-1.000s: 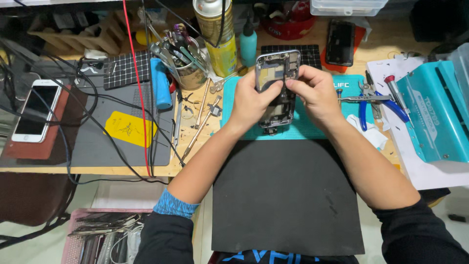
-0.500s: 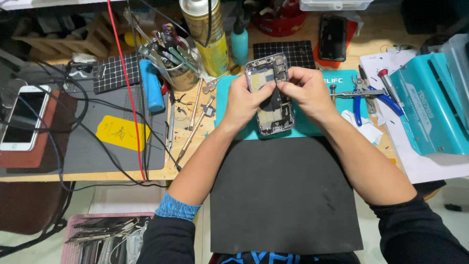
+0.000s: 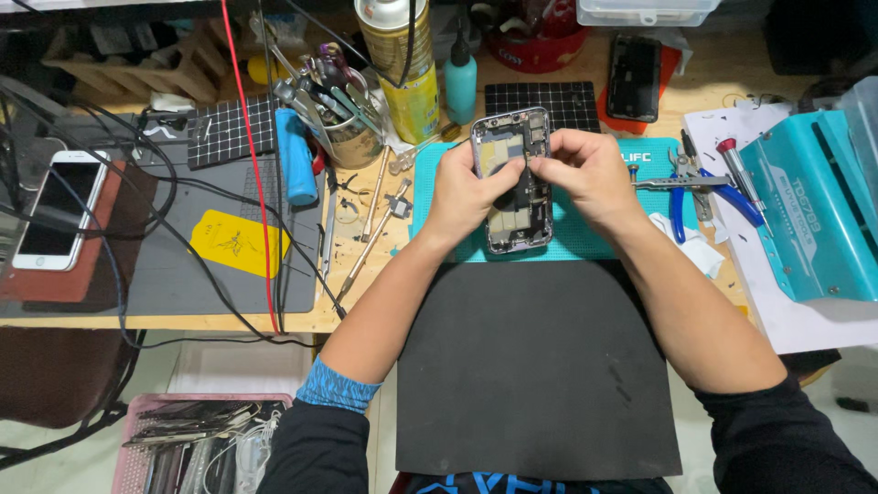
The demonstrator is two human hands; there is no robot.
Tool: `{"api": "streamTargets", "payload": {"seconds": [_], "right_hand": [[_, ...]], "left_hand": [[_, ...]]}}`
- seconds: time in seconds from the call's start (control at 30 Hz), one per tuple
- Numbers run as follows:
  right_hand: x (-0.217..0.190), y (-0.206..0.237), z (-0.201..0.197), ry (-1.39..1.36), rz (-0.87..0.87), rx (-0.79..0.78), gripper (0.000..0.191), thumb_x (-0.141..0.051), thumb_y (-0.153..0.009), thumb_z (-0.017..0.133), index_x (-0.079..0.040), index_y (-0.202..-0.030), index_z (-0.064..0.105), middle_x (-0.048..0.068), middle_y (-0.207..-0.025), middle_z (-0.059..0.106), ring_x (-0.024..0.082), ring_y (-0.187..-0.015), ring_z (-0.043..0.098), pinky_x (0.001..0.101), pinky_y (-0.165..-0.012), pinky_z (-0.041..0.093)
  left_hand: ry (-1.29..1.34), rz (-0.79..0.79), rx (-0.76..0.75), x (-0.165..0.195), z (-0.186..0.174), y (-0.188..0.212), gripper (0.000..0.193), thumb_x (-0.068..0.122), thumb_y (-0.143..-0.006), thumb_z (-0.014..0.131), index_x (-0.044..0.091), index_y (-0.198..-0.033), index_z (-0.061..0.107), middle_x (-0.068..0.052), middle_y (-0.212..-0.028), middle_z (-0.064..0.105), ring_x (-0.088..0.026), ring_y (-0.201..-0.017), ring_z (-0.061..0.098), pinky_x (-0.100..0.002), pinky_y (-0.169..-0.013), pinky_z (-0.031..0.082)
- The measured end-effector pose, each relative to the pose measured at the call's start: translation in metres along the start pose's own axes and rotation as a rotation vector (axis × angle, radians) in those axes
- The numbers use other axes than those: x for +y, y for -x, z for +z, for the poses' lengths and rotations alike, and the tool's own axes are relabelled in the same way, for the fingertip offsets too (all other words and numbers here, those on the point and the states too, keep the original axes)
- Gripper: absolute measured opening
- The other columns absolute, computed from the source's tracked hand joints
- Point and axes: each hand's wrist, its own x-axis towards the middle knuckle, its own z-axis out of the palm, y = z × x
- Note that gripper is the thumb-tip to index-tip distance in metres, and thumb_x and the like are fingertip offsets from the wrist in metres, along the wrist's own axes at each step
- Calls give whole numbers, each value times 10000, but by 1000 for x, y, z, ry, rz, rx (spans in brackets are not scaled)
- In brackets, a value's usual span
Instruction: The person disassembles a smartphone, using tweezers to remove small internal components from the chassis and unscrew parts. They then reassemble the phone, attach the screen, and press the power button to test the device.
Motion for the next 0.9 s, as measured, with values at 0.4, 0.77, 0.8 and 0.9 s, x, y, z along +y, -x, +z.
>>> {"api": "streamTargets", "payload": {"seconds": [0.4,0.77,0.8,0.9], "right_hand": [[-8,7,3,-11,-93,9,118,-34,-945,717,-14,-1061,727,7,-993,740,52,-885,660,212,-821,527],[5,9,5,3,-68,7,59,-20,-965,709,-20,-1024,705,-20,-939,705,34,-829,622,199,-751,500],[5,9,6,7,-63,10,54,-18,-969,709,-17,-1023,703,-19,-932,700,34,-822,617,199,-741,495],[4,9,6,9,-66,35,78,-13,-947,703,-15,-1024,718,-12,-936,717,33,-826,635,193,-765,513]], "left_hand": [[71,-5,59,-1,5,5,239,72,-914,763,-20,-1125,700,-54,-1065,764,-102,-949,702,-271,-861,583],[5,-28,98,-3,13,10,236,59,-876,751,-12,-1094,697,-53,-1032,760,-104,-924,698,-276,-848,582],[-14,-31,103,-2,13,10,231,60,-876,749,-13,-1089,699,-54,-1028,762,-105,-920,700,-276,-845,582],[89,-57,115,-1,12,8,234,63,-889,732,-21,-1105,695,-58,-1044,758,-110,-925,698,-277,-844,575]]}}
